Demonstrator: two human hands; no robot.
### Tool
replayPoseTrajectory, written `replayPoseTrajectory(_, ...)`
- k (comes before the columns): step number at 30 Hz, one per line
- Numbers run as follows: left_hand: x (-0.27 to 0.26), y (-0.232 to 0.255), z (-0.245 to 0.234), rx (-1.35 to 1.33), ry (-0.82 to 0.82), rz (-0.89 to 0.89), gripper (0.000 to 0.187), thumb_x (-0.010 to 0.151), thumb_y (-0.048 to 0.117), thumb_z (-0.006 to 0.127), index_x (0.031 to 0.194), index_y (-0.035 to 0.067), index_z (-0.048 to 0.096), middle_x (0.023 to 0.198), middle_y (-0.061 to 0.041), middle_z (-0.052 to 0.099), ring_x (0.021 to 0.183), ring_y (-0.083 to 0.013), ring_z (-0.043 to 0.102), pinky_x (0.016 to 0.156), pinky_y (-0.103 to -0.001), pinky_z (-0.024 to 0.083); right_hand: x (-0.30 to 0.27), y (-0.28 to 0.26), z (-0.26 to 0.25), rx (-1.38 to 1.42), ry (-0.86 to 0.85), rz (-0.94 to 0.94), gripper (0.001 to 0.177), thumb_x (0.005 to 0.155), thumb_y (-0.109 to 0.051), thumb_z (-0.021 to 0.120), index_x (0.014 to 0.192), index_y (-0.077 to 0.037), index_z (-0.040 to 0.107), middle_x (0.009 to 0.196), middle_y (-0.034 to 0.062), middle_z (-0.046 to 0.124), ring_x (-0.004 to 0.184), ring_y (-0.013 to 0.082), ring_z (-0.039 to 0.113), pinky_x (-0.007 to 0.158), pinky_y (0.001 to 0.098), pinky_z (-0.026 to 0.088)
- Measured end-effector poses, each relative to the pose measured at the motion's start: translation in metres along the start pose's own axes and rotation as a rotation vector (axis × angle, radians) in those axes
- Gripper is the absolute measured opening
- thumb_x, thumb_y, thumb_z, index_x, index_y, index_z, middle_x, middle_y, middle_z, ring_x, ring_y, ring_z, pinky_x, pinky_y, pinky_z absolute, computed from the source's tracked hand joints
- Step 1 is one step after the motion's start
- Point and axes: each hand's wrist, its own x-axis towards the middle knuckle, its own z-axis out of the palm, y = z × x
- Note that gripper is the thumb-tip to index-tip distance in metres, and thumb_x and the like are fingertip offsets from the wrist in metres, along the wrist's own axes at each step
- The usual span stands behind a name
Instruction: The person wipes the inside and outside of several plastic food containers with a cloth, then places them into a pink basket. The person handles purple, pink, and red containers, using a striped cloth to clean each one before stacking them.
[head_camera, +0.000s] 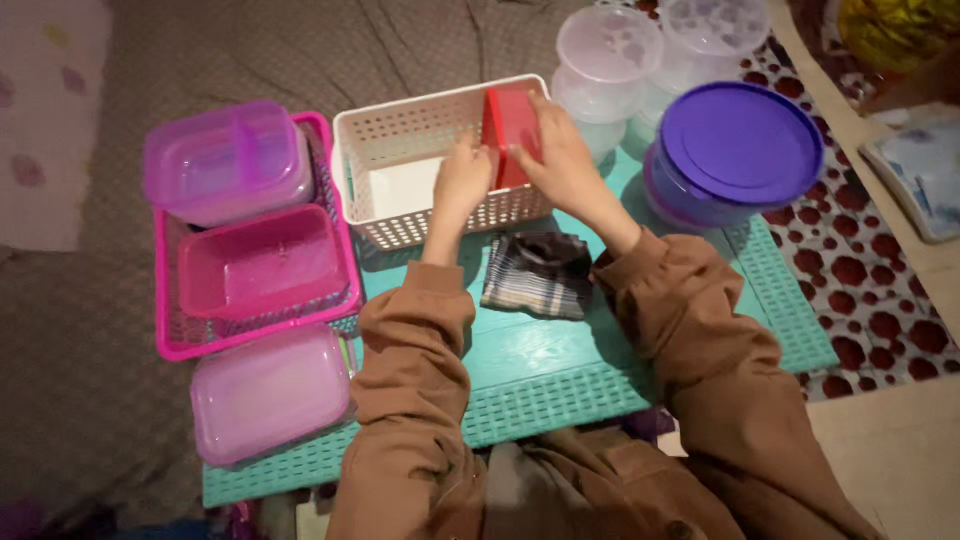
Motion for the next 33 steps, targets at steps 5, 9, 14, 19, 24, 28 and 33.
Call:
replayPoseTrajectory(5, 0.004, 0.002, 0.003, -0.036, -0.173, -0.067, 0.084, 0.098, 0.072, 0.021, 0.123, 0.01, 0.073, 0.126, -0.028, 0.066, 0.127, -0.0475, 0.055, 0.108, -0.048, 0.041, 0.015, 0.016, 0.04, -0.014, -0.186, 0.232, 0.066, 0.09, -0.026, 0.07, 0.144, 0.001, 0.045, 0.147, 0.0332, 0.044, 0.132, 0.0494, 0.048, 0.107, 0.0484, 0.044)
replayPoseTrajectory(9, 0.005, 0.004, 0.005, -0.186, -0.17, -0.028, 0.088, 0.095, 0.075, 0.02, 0.129, 0.01, 0.068, 0.126, -0.027, 0.067, 0.127, -0.0435, 0.057, 0.107, -0.043, 0.043, 0.012, 0.025, 0.05, 0.041, -0.131, 0.168, 0.055, 0.092, -0.023, 0.07, 0.139, 0.0, 0.054, 0.147, 0.0348, 0.045, 0.132, 0.0503, 0.049, 0.109, 0.0483, 0.044)
replayPoseTrajectory(14, -0.008, 0.025, 0.001, -0.307, -0.041, 0.248, 0.072, 0.104, 0.067, 0.033, 0.127, 0.009, 0.067, 0.133, -0.022, 0.069, 0.133, -0.0366, 0.061, 0.113, -0.038, 0.043, 0.019, 0.032, 0.033, 0.166, 0.098, 0.145, 0.045, 0.099, -0.019, 0.066, 0.14, -0.003, 0.058, 0.141, 0.0249, 0.062, 0.133, 0.0408, 0.059, 0.112, 0.0442, 0.047)
replayPoseTrajectory(19, -0.054, 0.067, -0.037, 0.067, 0.189, 0.517, 0.051, 0.103, 0.052, 0.055, 0.136, 0.015, 0.069, 0.151, -0.015, 0.058, 0.148, -0.04, 0.041, 0.123, -0.057, 0.021, 0.016, 0.004, -0.025, 1.023, 0.183, 0.385, 0.056, 0.1, -0.017, 0.062, 0.15, -0.001, 0.044, 0.15, 0.0177, 0.054, 0.127, 0.0314, 0.06, 0.105, 0.0433, 0.054)
replayPoseTrajectory(24, -0.143, 0.084, -0.084, 0.272, 0.355, 0.561, 0.061, 0.091, 0.049, 0.077, 0.141, 0.015, 0.066, 0.161, -0.018, 0.037, 0.152, -0.0471, 0.028, 0.124, -0.063, 0.022, -0.032, -0.058, -0.092, 1.473, 0.005, 0.532, 0.078, 0.09, -0.01, 0.059, 0.16, -0.003, 0.025, 0.155, 0.0175, 0.043, 0.138, 0.0295, 0.056, 0.108, 0.051, 0.057)
replayPoseTrajectory(28, -0.215, 0.071, -0.096, -0.031, 0.173, 0.515, 0.083, 0.09, 0.04, 0.086, 0.156, 0.008, 0.047, 0.172, -0.025, 0.025, 0.158, -0.0427, 0.031, 0.133, -0.052, 0.033, -0.09, -0.105, -0.106, 1.387, -0.203, 0.781, 0.081, 0.089, -0.015, 0.056, 0.161, -0.009, 0.02, 0.154, 0.0126, 0.041, 0.123, 0.0269, 0.05, 0.09, 0.0458, 0.054)
replayPoseTrajectory(33, -0.272, 0.034, -0.095, -0.008, 0.051, 0.27, 0.14, 0.059, 0.045, 0.098, 0.16, 0.002, 0.012, 0.166, -0.033, 0.01, 0.146, -0.0483, 0.028, 0.119, -0.054, 0.03, -0.152, -0.129, -0.093, 1.174, -0.328, 0.76, 0.089, 0.08, -0.01, 0.054, 0.163, -0.008, 0.022, 0.162, 0.0128, 0.03, 0.131, 0.0302, 0.047, 0.092, 0.0402, 0.052)
